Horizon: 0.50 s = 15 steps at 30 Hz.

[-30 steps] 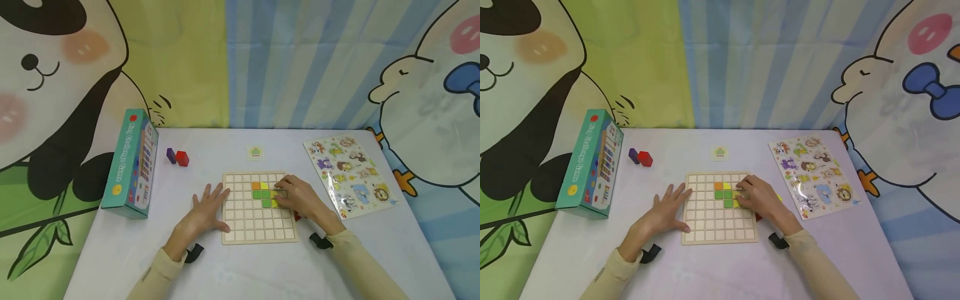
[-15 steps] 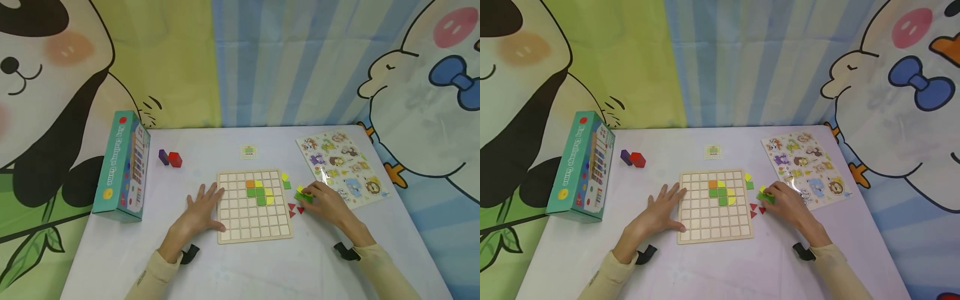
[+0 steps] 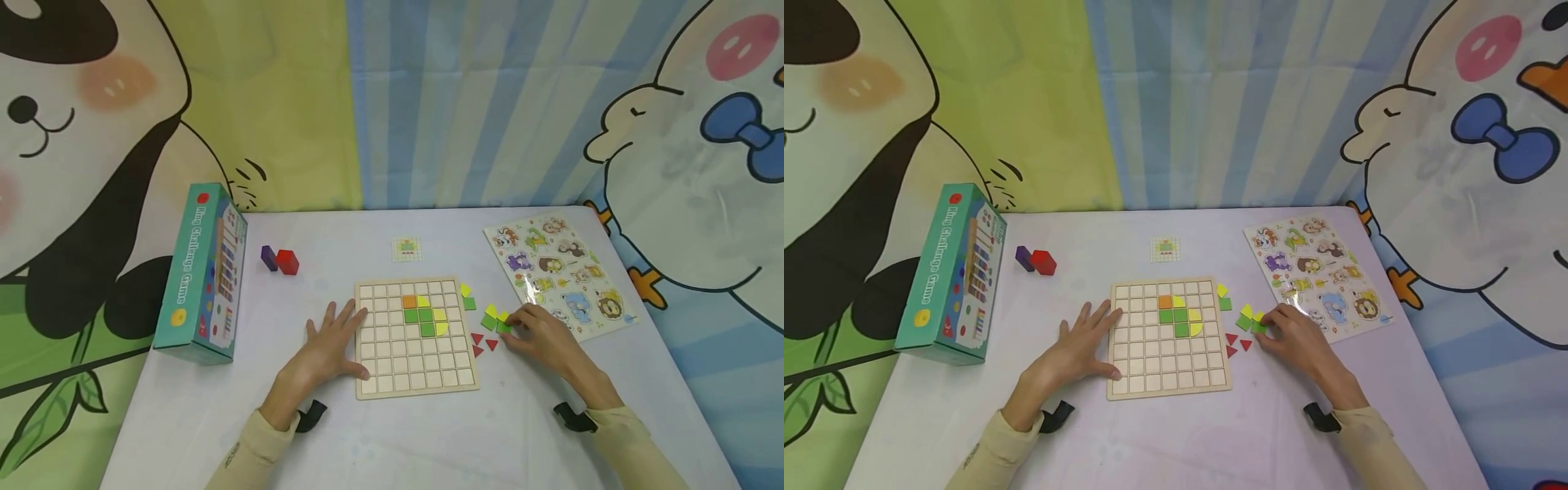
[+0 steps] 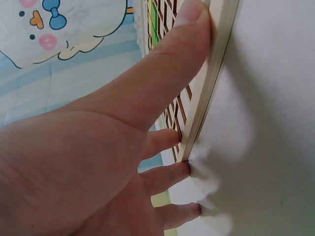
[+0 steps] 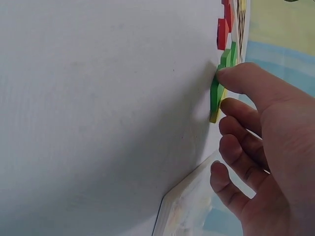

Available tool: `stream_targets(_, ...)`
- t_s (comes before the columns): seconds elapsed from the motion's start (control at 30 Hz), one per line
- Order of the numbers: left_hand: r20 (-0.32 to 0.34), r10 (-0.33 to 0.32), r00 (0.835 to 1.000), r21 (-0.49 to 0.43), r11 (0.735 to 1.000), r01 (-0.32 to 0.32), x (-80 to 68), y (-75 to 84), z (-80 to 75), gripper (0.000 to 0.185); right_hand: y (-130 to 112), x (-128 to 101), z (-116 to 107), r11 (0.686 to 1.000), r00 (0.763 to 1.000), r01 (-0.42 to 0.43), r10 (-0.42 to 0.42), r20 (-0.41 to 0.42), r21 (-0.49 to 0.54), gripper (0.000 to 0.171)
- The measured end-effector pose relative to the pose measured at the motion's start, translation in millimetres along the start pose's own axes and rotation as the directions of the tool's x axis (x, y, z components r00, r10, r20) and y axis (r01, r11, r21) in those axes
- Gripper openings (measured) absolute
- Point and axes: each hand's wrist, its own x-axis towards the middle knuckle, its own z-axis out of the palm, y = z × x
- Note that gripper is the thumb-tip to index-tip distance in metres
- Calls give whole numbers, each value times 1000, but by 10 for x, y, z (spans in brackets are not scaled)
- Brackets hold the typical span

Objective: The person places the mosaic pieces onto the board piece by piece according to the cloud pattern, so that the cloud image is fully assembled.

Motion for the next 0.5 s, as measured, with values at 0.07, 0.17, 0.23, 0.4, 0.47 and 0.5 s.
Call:
stream_targets(0.07, 1, 1, 1000, 4, 1000, -1, -2, 1, 6, 122, 26, -14, -2, 999, 999, -31, 31, 20, 15, 27)
stream_targets(0.17, 2, 2, 1000, 4, 1000, -2, -10, 6, 10, 121, 63, -33, -6, 998, 998, -60, 59, 31, 23, 28)
stream_targets(0.23, 4, 1, 1000, -1, 1000, -1, -14, 12, 9, 121, 85, -41, -10, 998, 998, -63, 62, 33, 22, 29)
stream_targets(0.4, 20, -5, 1000, -4, 1000, 6, -15, 21, -8, 121, 122, -32, -21, 998, 998, -50, 50, 26, 23, 31)
stream_targets(0.47, 23, -6, 1000, 4, 1000, 6, -6, 17, -18, 121, 133, -14, -27, 999, 999, -43, 43, 19, 25, 32)
stream_targets(0.5, 22, -7, 1000, 7, 1000, 6, 0, 16, -25, 121, 138, -4, -30, 999, 999, -39, 39, 16, 26, 32)
